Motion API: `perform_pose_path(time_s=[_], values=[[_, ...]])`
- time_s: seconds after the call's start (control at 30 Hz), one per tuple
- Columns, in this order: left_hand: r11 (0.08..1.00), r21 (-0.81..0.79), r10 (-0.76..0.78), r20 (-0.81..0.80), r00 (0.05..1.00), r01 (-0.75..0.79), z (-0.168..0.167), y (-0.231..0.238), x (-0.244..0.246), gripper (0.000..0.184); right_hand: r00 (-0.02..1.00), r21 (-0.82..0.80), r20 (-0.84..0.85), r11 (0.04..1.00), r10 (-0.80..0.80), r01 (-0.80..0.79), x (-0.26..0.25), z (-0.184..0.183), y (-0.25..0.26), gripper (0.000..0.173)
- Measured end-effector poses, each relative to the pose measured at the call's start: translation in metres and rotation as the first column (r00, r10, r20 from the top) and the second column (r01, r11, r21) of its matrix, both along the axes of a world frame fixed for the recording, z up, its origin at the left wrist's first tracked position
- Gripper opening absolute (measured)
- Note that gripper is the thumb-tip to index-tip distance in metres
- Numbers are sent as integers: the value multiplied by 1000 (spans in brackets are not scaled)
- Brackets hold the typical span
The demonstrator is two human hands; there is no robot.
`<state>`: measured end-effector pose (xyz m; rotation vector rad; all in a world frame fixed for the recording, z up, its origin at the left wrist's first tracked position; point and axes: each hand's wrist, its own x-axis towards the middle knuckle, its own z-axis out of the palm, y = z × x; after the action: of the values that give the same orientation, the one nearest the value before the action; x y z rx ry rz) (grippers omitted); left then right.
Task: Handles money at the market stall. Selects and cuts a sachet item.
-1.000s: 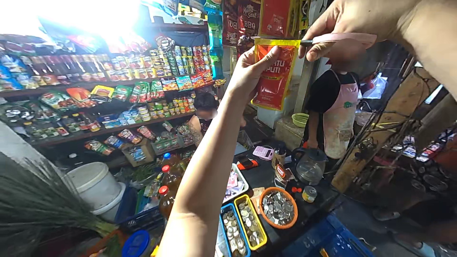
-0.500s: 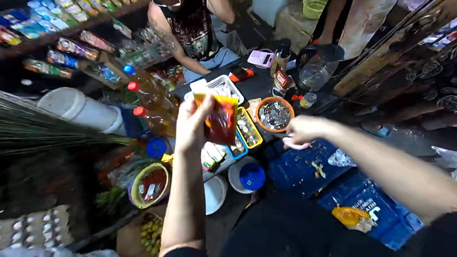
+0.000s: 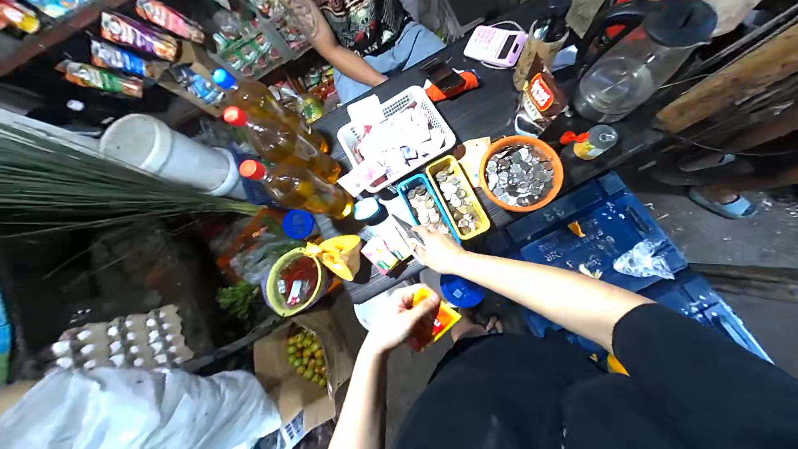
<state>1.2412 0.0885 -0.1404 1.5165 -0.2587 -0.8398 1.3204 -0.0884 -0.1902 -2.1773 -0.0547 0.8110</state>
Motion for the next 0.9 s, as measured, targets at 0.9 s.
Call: perform_pose_path(time_s=[0.9], values=[[403,124,-894,267,361,907,11,-218,-106,56,394,225,508,560,-766,797,-404,98,-150,15]])
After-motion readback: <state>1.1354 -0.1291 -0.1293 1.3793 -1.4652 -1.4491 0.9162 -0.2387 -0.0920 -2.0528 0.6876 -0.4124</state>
